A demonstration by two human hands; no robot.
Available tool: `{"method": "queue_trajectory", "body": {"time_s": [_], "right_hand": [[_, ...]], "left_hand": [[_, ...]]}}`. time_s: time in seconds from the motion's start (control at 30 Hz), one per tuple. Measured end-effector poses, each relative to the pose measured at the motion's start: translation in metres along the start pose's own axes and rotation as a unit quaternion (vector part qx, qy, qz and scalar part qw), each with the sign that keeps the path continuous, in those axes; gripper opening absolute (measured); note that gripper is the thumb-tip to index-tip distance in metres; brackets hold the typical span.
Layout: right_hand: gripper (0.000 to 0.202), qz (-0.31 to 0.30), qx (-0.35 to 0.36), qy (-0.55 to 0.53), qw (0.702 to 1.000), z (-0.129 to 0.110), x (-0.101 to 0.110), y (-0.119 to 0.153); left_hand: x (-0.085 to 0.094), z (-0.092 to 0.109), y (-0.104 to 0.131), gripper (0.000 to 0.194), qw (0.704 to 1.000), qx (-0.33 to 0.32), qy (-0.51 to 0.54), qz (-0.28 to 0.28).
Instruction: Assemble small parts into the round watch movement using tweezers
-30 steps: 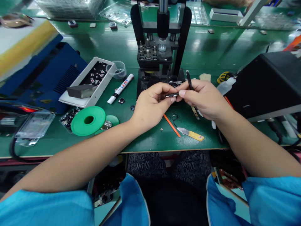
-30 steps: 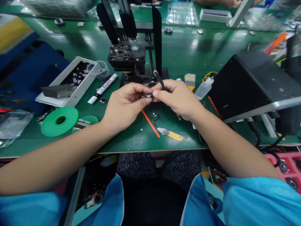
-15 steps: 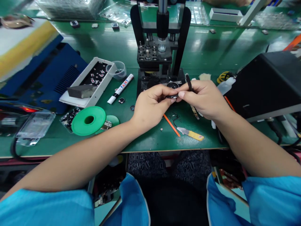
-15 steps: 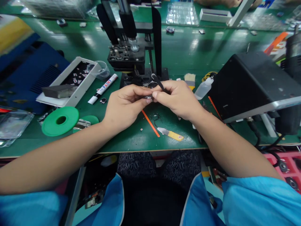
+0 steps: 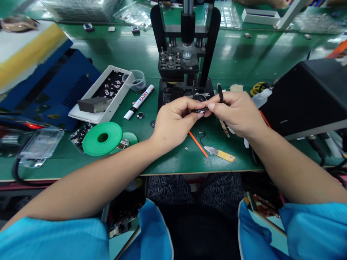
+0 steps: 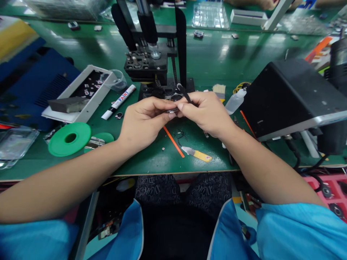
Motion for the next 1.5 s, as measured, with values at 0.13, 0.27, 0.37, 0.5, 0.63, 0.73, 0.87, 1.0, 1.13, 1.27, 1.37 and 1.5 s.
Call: {"method": "queue_trajectory", "body": {"time_s": [0.13,0.27,0.37,0.5,0.63,0.73,0.87,1.0,1.13,1.27,1.37,1.5], "right_hand": [[0.016,0.0,0.009,-0.004,1.0,-0.0011,-0.0005,0.0004],[0.017,0.007,0.014,0.009,1.0,-0.0029,0.0004,0.0008],[0.018,0.017,0.014,0.006,1.0,-0.0018,0.001,0.0007],[0.019,0.019,0.023,0.021,0.999,-0.0029,0.0012,0.0008],[0.017,0.012,0.031,0.026,0.999,-0.0053,0.0017,0.0011],[0.017,0.013,0.028,0.017,0.999,-0.0042,0.0014,0.0012],[0.018,0.023,0.022,0.019,0.999,-0.0038,0.0011,0.0015],[0.017,0.026,0.029,0.039,0.998,-0.0073,0.0022,0.0017],[0.018,0.019,0.03,0.029,0.999,-0.0073,0.0019,0.0014],[0.017,0.023,0.023,0.018,0.999,-0.0055,0.0013,0.0014],[0.016,0.025,0.018,0.029,0.999,-0.0055,0.0019,0.0018],[0.017,0.018,0.013,0.01,1.0,-0.0046,0.0015,0.0021]], "left_hand": [[0.0,0.0007,-0.0005,0.015,1.0,0.004,-0.009,-0.002],[0.0017,0.0007,-0.0009,0.017,1.0,-0.009,0.022,0.001],[0.0019,0.0004,-0.0008,0.017,0.999,-0.012,0.039,0.005],[0.001,0.001,-0.0004,0.018,0.998,-0.02,0.052,0.005],[0.0013,0.0015,-0.0002,0.021,0.998,-0.023,0.06,0.004],[0.0018,0.0029,-0.0005,0.021,0.998,-0.024,0.062,0.005],[0.0016,0.0028,-0.0008,0.019,0.999,-0.02,0.046,0.009],[0.0013,0.001,-0.0006,0.017,0.999,-0.016,0.042,0.009],[0.0016,0.0021,-0.0006,0.019,0.998,-0.017,0.054,0.007],[0.0016,0.0029,-0.0007,0.017,0.999,-0.011,0.041,0.007],[0.0013,0.002,-0.0006,0.015,0.999,-0.005,0.041,0.005],[0.0014,0.0019,-0.0004,0.016,0.999,-0.007,0.052,0.008]]}}
Point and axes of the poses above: each hand's wrist, its own y-axis away from the middle knuckle, its own x-axis out of the back of the hand, z = x × y, the point moved 6 cm from there along -y, towards the middle knuckle, and after that the axes turned 4 degrees about y, right-handed, at the moved point
